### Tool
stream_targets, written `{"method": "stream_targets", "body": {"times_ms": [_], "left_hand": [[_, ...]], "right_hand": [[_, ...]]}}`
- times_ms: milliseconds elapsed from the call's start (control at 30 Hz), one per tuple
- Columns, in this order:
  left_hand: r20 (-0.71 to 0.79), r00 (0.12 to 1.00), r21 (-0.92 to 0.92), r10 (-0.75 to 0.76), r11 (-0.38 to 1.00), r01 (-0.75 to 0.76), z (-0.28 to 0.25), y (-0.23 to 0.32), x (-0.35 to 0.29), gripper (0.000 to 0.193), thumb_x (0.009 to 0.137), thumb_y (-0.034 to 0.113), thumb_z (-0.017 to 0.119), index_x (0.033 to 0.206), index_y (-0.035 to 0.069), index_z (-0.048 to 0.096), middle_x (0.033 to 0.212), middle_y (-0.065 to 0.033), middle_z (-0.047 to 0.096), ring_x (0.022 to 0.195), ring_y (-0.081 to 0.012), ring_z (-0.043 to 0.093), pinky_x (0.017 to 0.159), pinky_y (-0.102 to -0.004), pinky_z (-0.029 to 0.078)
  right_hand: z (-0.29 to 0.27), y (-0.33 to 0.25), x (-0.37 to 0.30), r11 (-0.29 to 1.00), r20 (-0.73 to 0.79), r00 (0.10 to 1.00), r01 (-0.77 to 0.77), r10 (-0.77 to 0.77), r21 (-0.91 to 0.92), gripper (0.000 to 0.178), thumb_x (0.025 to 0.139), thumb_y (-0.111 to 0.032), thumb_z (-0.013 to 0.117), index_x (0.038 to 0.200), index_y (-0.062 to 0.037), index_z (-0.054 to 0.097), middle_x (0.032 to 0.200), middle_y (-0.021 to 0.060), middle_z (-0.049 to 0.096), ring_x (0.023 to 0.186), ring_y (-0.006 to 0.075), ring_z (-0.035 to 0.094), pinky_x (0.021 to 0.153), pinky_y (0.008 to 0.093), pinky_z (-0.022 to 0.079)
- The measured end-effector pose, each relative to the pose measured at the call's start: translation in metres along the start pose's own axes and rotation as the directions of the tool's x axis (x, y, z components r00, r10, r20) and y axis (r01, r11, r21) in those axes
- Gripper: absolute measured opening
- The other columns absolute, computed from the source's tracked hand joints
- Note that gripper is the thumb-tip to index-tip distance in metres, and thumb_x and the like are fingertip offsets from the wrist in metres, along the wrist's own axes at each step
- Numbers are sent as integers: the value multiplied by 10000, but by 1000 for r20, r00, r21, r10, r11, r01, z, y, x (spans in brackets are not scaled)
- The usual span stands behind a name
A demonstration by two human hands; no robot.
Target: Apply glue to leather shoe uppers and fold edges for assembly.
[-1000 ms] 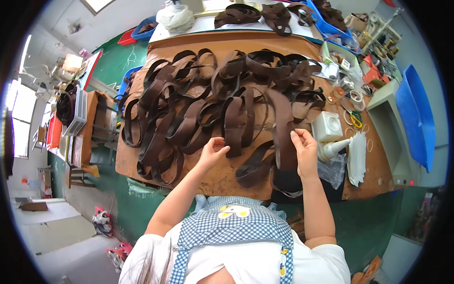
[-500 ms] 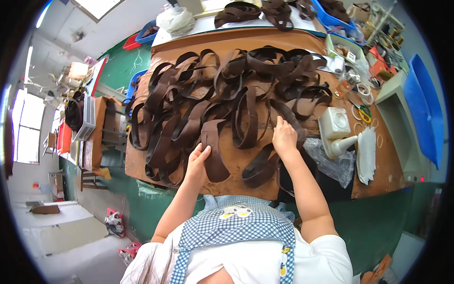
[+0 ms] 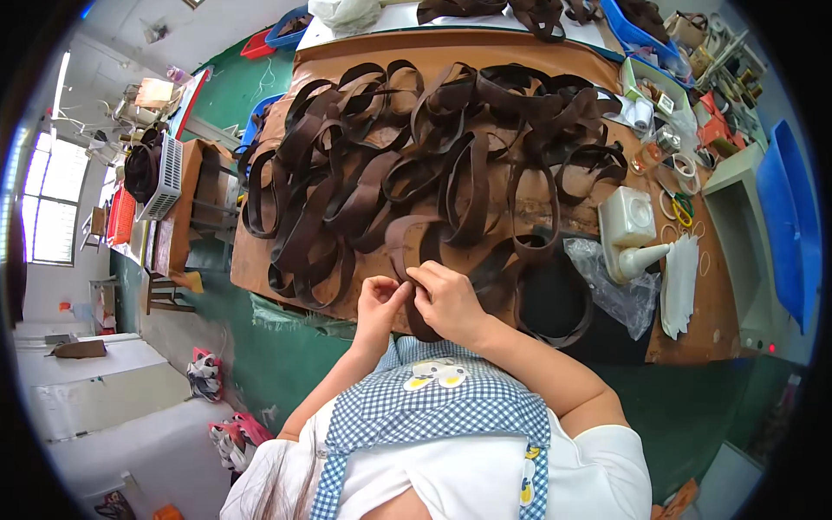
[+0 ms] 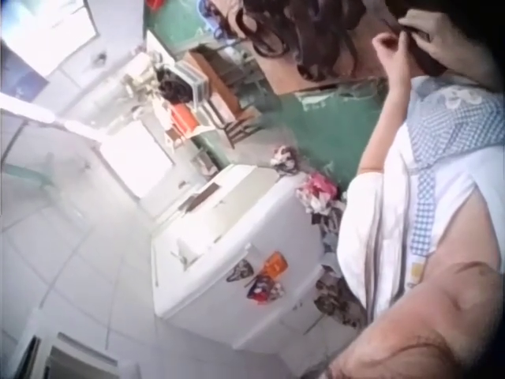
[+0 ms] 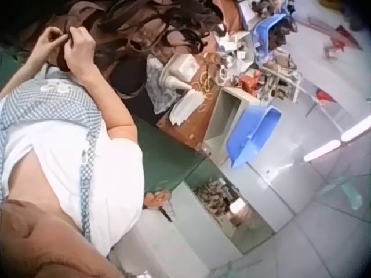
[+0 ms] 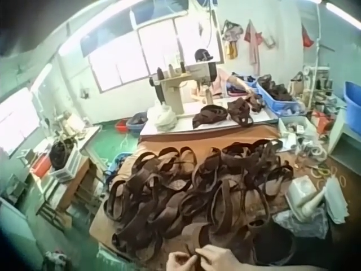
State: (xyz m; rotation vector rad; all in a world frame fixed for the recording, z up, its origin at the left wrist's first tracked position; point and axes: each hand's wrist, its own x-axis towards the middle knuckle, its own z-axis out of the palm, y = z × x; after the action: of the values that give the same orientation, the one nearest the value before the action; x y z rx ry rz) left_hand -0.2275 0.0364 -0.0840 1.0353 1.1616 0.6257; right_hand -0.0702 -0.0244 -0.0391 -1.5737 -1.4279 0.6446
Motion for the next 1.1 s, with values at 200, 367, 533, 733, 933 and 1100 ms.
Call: {"method": "stream_targets", "body": {"times_ms": [200, 367, 533, 733, 933, 1100], "left_hand": [[158, 988, 2, 1, 1000, -2, 8, 24, -23, 194, 964, 124, 644, 1035, -53, 606, 913, -73, 670, 830, -122, 655, 754, -261, 562], [233, 970, -103, -73, 990, 99, 2, 24, -29, 252, 997, 163, 592, 1063, -77, 631, 945, -112, 698, 873, -161, 692, 790, -277, 581], [230, 958, -91, -171, 976, 196, -5, 14, -30, 260, 1016, 159, 547, 1035, -79, 651, 945, -142, 714, 854, -188, 713, 790, -290, 592], [262, 956, -49, -134, 987, 152, -9, 11, -31, 251, 1027, 133, 513, 1030, -83, 640, 925, -144, 716, 860, -194, 719, 788, -297, 600], [257, 966, 155, -3, 987, -38, -4, 13, -35, 232, 1031, 77, 469, 909, -77, 592, 868, -150, 717, 782, -204, 735, 688, -294, 614], [252, 949, 505, 191, 810, -297, -4, 9, -36, 186, 968, 78, 570, 839, -50, 606, 703, -86, 696, 680, -154, 709, 590, -262, 538]], "right_hand": [[5, 0, -13, 926, -39, 963, 244, -266, -289, 300, 697, 22, 682, 996, 27, 690, 920, 113, 659, 821, 268, 653, 692, 354, 553], [5, 4, -19, 876, 37, 951, 297, -306, -381, 282, 742, -93, 704, 1007, 3, 679, 906, 76, 641, 858, 233, 632, 735, 339, 542], [6, 2, -26, 963, 77, 983, 180, -167, -199, 211, 761, -33, 670, 965, 5, 708, 891, 88, 641, 864, 255, 624, 752, 371, 531], [9, 6, -28, 996, 47, 997, 64, -62, -57, 148, 814, -25, 646, 940, 5, 719, 882, 110, 658, 832, 280, 634, 723, 374, 531], [9, 8, -28, 997, 81, 996, 53, -49, -58, 110, 838, -70, 641, 883, -2, 715, 800, 121, 667, 778, 292, 653, 705, 379, 530], [11, 12, -26, 984, 154, 985, 104, -82, -146, 106, 826, -96, 652, 851, -10, 707, 782, 129, 672, 722, 304, 664, 652, 384, 534]]}}
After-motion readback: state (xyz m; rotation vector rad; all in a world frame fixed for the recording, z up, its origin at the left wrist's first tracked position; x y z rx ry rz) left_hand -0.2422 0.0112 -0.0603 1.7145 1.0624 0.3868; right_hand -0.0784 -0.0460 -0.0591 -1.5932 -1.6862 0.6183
